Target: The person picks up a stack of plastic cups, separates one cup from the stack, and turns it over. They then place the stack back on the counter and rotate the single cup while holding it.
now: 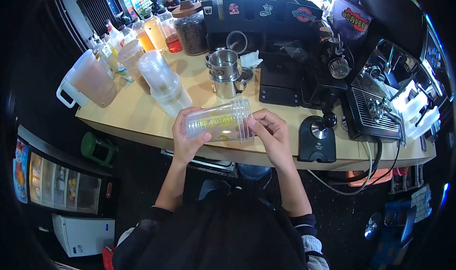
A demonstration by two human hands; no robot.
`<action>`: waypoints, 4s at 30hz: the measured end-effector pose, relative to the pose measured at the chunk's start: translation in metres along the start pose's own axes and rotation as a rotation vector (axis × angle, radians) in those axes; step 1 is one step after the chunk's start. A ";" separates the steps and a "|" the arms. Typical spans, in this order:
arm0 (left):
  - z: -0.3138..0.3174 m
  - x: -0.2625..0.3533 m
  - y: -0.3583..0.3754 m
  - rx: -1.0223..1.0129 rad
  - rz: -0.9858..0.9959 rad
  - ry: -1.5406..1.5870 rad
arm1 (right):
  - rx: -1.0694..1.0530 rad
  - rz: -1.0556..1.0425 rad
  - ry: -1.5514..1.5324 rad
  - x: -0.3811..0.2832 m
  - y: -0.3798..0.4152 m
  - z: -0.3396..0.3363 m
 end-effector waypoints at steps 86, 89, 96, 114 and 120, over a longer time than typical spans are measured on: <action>0.003 -0.031 0.002 -0.079 0.013 0.170 | 0.212 -0.259 0.430 -0.042 0.010 -0.022; 0.007 -0.033 0.003 -0.100 0.011 0.122 | 0.178 -0.223 0.489 -0.040 0.007 -0.014; 0.011 -0.034 0.004 -0.064 -0.021 0.115 | 0.138 -0.164 0.393 -0.031 0.002 -0.015; 0.014 -0.056 0.007 -0.011 -0.209 0.203 | 0.145 -0.205 0.487 -0.022 -0.001 -0.022; 0.019 -0.059 0.009 0.016 -0.205 0.205 | 0.183 -0.220 0.449 -0.014 0.001 -0.017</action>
Point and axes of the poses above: each hand's wrist, its own y-axis away from the middle knuckle, its own z-axis out of the palm, x = y × z, the point moved 6 cm from there along -y, towards the middle knuckle, and after that the axes turned 2 degrees about z, right-handed, at the moved point
